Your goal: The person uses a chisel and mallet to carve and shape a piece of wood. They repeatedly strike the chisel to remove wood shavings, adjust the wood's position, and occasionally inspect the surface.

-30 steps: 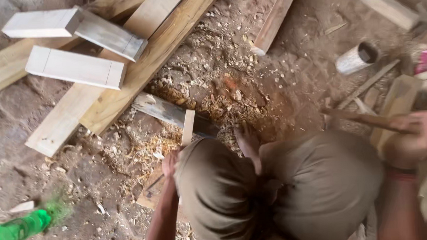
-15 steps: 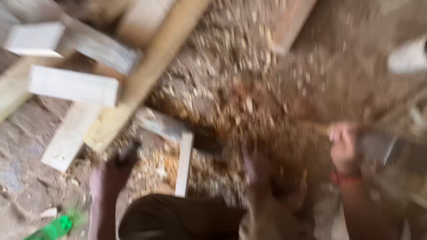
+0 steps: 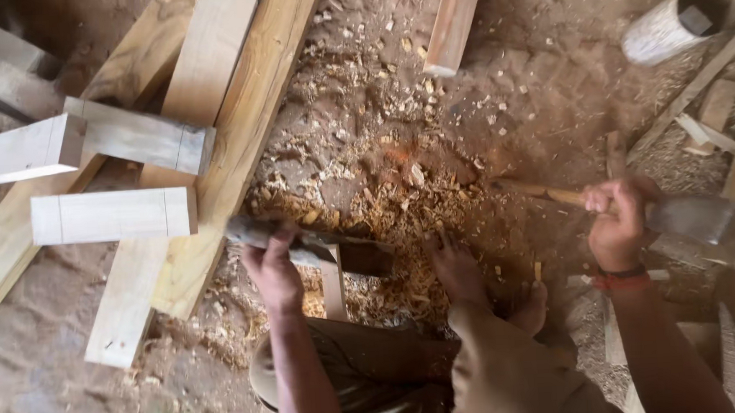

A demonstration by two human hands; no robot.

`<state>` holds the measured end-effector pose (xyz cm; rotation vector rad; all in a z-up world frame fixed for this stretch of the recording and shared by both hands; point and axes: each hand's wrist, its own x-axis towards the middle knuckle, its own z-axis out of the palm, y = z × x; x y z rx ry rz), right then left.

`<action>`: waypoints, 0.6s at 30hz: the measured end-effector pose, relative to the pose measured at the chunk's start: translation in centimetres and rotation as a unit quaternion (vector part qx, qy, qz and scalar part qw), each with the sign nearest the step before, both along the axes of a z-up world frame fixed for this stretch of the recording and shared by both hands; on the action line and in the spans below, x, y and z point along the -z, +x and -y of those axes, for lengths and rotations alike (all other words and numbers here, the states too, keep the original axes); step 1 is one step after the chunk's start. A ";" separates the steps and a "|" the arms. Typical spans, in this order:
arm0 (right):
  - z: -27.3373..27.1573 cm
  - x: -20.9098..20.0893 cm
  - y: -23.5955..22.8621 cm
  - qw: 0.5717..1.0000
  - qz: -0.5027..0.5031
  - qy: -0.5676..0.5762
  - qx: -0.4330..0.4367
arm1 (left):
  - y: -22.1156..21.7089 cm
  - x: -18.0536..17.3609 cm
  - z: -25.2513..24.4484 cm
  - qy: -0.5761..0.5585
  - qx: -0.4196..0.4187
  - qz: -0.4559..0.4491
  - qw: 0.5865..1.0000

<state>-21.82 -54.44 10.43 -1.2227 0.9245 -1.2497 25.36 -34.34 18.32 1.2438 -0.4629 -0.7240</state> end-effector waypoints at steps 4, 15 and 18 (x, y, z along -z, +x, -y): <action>-1.2 -0.1 -0.8 0.991 0.049 0.009 0.121 | 0.2 2.9 -1.4 0.003 0.013 -0.026 1.000; 1.8 -1.4 0.8 0.987 0.085 0.058 0.120 | -1.1 2.8 -1.7 -0.058 0.048 -0.030 0.997; 1.9 -0.9 2.8 0.990 0.062 0.056 0.116 | -0.5 2.8 -1.6 -0.056 0.003 0.057 0.997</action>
